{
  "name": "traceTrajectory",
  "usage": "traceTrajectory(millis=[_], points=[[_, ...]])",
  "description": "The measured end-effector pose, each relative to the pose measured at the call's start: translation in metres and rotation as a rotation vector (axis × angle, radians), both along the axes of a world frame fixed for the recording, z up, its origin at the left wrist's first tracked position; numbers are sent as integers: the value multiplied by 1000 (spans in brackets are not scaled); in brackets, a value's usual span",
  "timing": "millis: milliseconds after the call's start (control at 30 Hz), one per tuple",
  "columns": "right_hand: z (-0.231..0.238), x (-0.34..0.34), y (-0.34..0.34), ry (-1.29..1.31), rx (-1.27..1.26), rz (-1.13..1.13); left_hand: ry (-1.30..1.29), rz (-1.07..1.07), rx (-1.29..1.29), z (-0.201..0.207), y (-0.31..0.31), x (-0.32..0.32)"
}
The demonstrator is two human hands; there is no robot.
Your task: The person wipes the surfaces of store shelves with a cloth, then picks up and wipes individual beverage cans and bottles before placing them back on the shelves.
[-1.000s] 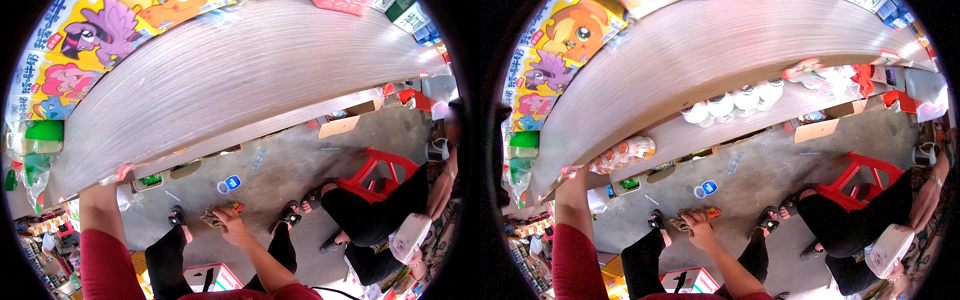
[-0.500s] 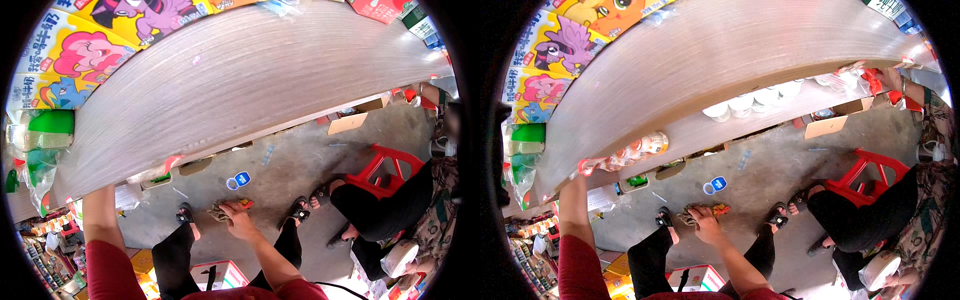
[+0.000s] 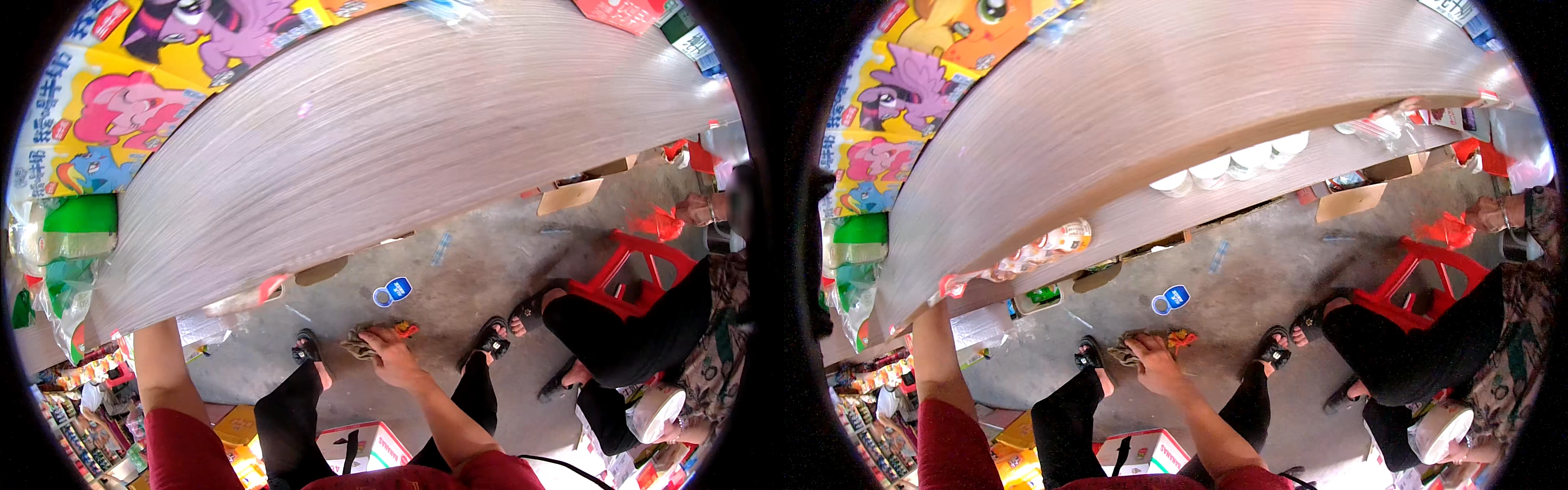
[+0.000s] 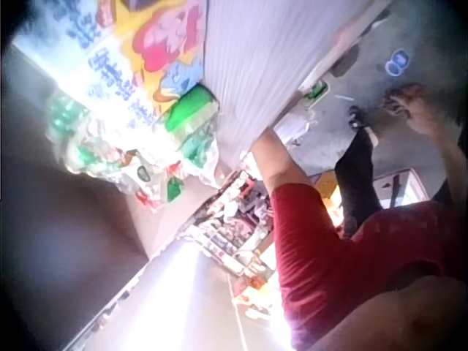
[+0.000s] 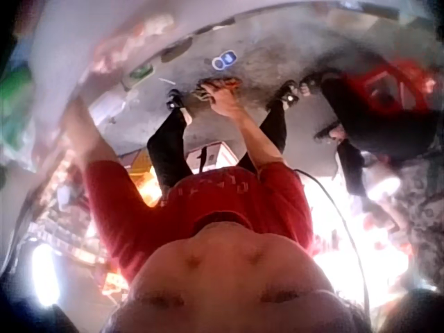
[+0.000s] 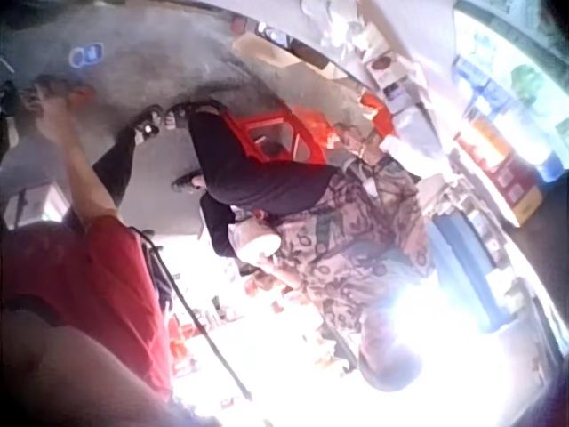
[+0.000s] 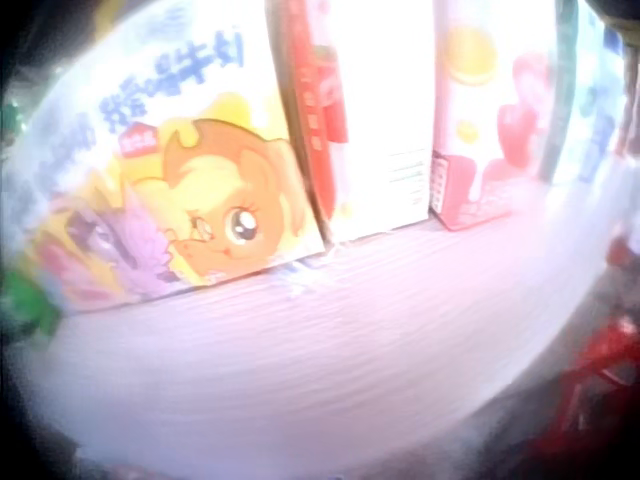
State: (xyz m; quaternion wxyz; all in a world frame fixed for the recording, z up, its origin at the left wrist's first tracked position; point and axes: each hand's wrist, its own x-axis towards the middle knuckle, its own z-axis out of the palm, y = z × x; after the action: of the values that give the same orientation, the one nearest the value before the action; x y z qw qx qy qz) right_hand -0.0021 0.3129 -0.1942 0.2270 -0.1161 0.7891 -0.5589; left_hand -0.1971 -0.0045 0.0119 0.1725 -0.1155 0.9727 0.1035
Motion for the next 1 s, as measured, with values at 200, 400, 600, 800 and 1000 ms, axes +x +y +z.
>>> traceTrajectory(millis=[200,400,600,800,1000], points=[[3,-1,3,4,-5,17,88,-97,66,19,53,-10],[-2,2,6,-19,-41,-9,333,-495,124,6,190,-34],[3,7,12,-13,-37,-34,156,-600,13,-12,281,-95],[4,8,15,10,-33,-31,167,-638,84,-31,280,-119],[5,7,13,15,-26,-21,-42,-511,206,-26,275,-130]])
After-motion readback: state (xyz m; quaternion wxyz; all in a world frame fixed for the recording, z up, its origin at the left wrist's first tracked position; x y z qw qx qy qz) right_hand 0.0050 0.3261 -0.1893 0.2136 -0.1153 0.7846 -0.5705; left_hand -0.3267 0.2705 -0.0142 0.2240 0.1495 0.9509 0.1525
